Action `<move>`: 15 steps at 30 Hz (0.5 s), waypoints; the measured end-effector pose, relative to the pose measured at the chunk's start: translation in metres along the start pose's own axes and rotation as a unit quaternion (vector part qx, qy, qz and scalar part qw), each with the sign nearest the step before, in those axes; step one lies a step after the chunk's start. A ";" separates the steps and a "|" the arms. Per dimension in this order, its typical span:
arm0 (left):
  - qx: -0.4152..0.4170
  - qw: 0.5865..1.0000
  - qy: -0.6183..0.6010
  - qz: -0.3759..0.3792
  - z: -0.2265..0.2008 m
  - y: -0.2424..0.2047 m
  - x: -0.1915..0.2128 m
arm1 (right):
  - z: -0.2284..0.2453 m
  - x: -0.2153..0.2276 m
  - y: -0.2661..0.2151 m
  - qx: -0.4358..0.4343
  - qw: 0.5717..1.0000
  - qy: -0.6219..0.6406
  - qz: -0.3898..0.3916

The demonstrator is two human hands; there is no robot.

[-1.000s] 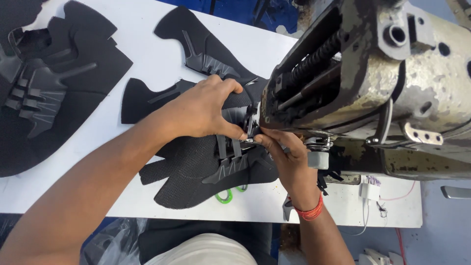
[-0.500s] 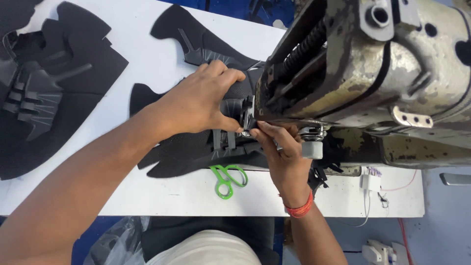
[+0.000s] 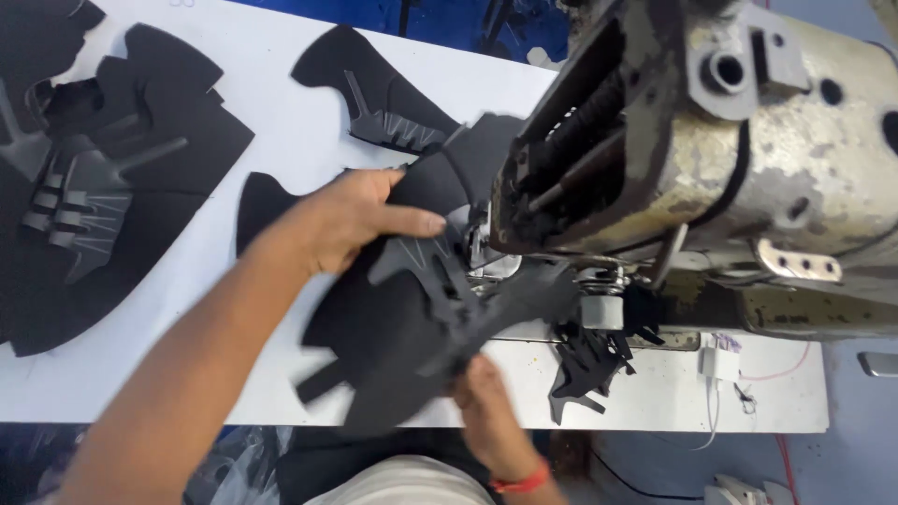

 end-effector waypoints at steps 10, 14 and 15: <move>-0.239 0.944 -0.175 -0.146 0.088 -0.028 -0.036 | 0.202 -0.064 0.014 0.058 0.685 -0.642 -0.339; -0.298 0.928 -0.155 -0.164 0.099 -0.032 -0.046 | 0.206 -0.137 0.023 0.311 0.524 -0.781 -0.135; -0.295 0.924 -0.181 -0.166 0.103 -0.031 -0.048 | 0.199 -0.155 0.030 0.319 0.558 -0.764 -0.053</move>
Point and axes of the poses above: each hand's wrist, its own y-axis towards the middle knuckle, its own x-axis out of the back of the hand, z = x × y, the point moved 5 cm from there along y, towards the middle knuckle, and after that the axes turned 4 degrees about -y, right-handed, at the moved point
